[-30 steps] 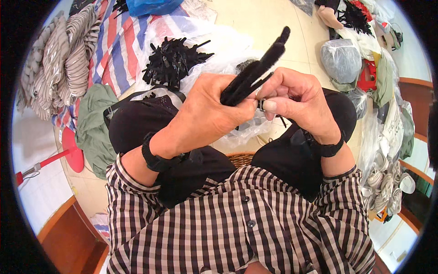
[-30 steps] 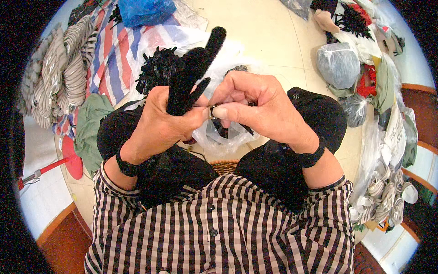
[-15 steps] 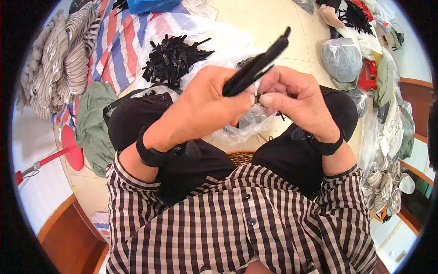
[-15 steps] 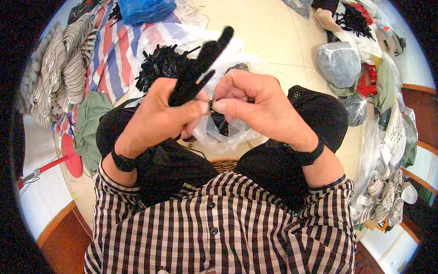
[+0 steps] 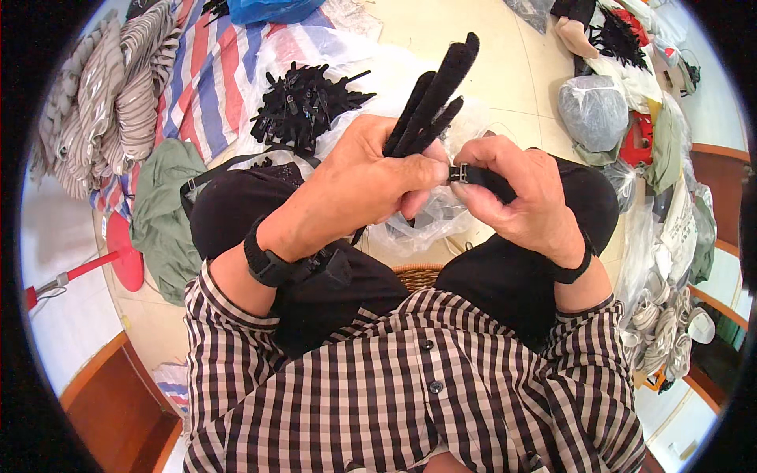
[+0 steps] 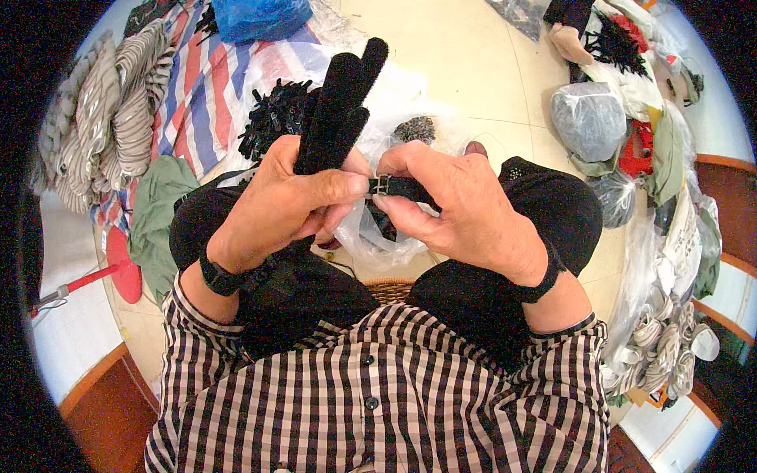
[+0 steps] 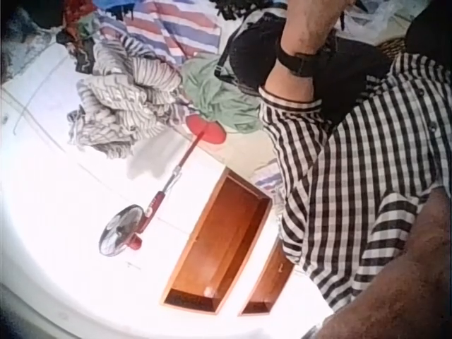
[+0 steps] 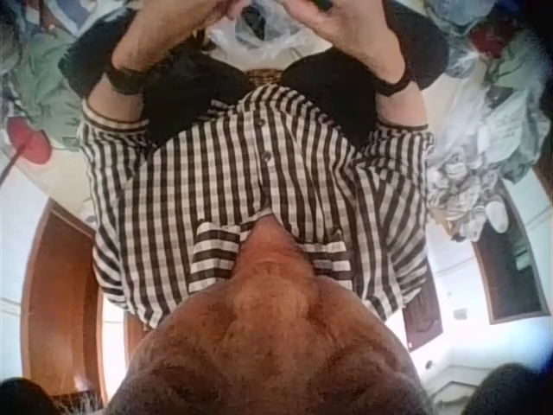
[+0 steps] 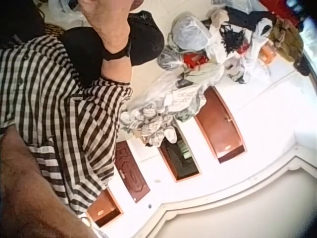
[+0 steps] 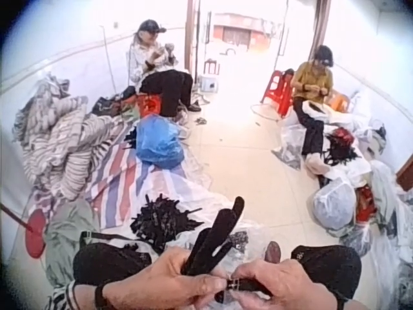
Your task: The recorder threads black Velcro straps through plastic buckles and organizes them.
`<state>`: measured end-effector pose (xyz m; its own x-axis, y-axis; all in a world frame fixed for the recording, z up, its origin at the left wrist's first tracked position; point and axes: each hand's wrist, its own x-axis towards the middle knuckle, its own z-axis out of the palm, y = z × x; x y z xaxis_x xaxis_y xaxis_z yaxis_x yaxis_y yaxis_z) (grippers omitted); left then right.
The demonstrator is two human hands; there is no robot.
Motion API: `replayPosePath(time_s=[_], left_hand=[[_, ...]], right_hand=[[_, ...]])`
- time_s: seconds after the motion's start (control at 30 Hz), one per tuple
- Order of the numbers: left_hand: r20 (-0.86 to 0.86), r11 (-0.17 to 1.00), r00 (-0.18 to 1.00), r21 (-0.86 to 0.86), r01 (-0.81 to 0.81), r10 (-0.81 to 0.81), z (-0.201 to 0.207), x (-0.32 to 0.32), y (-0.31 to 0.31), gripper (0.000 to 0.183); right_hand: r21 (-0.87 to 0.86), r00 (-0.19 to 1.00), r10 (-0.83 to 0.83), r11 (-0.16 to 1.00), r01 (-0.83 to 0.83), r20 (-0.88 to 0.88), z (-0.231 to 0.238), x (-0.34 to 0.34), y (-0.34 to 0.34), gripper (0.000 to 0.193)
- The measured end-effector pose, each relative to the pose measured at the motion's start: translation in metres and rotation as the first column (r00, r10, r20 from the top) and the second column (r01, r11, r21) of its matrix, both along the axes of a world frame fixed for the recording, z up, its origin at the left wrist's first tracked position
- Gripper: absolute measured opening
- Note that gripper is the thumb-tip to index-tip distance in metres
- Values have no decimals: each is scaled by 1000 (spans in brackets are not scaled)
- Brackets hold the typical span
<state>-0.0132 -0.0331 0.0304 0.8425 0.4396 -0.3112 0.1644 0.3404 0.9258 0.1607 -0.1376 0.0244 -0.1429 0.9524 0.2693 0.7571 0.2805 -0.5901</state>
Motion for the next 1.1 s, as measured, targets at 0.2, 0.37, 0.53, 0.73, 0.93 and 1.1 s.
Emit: replayPosePath(time_s=[0.2,0.37,0.53,0.73,0.93,1.1], left_hand=[[71,999,997,-27,-31,33,-3,-1,-1,17],[78,991,996,-134,-30,41,4,-7,2,13],[92,977,995,-213,-23,43,7,-10,3,11],[139,978,990,-208,0,30,5,-9,5,21],[110,977,992,-196,83,-62,8,-6,10,21],[113,973,989,-199,119,-98,4,-5,13,20]], right_hand=[[22,999,-32,999,32,-9,-2,1,-2,26],[31,973,-21,999,29,-229,-4,-1,-1,24],[-107,901,-98,993,58,-423,-1,-3,-3,22],[-176,835,-143,983,56,-531,3,-6,-6,21],[-3,943,11,1000,-12,-332,13,-2,-4,22],[47,973,61,998,-52,-223,14,0,-3,24]])
